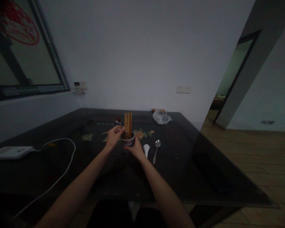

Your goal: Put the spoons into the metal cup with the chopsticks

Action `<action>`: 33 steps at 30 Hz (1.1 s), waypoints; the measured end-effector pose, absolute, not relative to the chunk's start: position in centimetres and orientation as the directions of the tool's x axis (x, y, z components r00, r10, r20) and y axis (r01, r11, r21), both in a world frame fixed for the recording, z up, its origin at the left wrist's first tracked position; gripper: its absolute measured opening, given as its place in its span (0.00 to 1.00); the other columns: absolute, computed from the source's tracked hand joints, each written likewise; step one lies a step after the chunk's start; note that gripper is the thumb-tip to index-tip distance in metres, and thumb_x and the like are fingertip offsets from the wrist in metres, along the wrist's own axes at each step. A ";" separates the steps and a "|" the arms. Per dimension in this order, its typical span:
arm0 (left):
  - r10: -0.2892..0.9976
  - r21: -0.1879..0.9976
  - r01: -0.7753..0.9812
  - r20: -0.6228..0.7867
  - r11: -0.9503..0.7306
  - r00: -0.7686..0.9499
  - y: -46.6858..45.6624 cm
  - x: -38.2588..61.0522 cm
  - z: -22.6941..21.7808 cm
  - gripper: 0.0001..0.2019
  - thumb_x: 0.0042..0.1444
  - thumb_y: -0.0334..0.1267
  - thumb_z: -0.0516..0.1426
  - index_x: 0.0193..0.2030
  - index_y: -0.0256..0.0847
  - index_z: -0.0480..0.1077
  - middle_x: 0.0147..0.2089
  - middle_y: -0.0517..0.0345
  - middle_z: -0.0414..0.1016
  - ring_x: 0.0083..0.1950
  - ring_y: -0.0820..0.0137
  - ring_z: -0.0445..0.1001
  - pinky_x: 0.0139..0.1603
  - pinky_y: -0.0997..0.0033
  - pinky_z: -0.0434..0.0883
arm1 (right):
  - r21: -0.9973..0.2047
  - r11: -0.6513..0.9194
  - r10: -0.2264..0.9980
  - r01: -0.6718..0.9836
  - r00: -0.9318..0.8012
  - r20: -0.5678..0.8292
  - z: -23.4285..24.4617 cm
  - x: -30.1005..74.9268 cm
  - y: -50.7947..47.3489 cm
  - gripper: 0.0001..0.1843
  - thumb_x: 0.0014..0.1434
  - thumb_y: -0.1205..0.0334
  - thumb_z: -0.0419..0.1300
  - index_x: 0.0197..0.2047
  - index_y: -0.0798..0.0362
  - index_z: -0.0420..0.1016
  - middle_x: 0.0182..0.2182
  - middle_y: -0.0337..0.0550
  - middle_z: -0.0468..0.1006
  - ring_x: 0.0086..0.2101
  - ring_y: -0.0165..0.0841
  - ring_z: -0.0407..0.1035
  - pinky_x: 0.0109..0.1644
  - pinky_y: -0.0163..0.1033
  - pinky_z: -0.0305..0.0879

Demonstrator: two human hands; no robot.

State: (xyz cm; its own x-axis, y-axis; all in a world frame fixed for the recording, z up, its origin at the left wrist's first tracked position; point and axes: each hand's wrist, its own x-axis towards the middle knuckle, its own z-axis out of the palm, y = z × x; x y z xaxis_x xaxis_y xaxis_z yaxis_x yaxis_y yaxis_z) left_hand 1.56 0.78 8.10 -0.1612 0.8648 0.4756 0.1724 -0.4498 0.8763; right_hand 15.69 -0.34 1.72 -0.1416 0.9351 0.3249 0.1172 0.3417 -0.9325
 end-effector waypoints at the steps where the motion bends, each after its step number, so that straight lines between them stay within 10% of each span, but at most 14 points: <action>1: 0.855 0.865 0.200 0.493 -0.461 -0.160 0.7 1.5 8.1 0.10 0.48 0.44 0.59 0.28 0.38 0.69 0.26 0.57 0.75 0.31 0.68 0.74 0.32 0.73 0.67 | -0.932 0.340 0.936 0.127 -0.142 0.322 1.8 15.7 -0.4 0.46 0.36 0.64 0.71 0.58 0.52 0.58 0.53 0.50 0.70 0.54 0.43 0.64 0.59 0.49 0.58; 12: 0.802 0.745 0.495 0.579 -0.446 -0.148 1.6 0.9 7.2 0.13 0.49 0.46 0.57 0.23 0.39 0.71 0.21 0.64 0.62 0.26 0.73 0.61 0.28 0.74 0.57 | -0.919 0.362 0.929 0.157 -0.141 0.342 1.2 15.9 0.0 0.46 0.37 0.63 0.71 0.59 0.52 0.58 0.52 0.49 0.71 0.51 0.41 0.66 0.57 0.48 0.60; 33: 0.854 0.537 0.781 0.521 -0.319 -0.009 1.4 0.4 7.0 0.14 0.55 0.43 0.53 0.27 0.41 0.77 0.30 0.54 0.77 0.35 0.66 0.73 0.36 0.70 0.63 | -0.916 0.352 0.934 0.191 -0.132 0.332 1.4 16.0 -0.2 0.44 0.37 0.62 0.71 0.58 0.51 0.60 0.51 0.48 0.72 0.51 0.41 0.67 0.57 0.49 0.60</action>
State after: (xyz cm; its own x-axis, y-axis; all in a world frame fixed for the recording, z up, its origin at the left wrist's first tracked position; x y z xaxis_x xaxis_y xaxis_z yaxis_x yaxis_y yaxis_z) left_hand 0.43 1.38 7.03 -0.0088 0.8536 0.5209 0.7810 -0.3195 0.5366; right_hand 16.04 -0.19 1.44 -0.1315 0.9342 0.3315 0.1910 0.3521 -0.9163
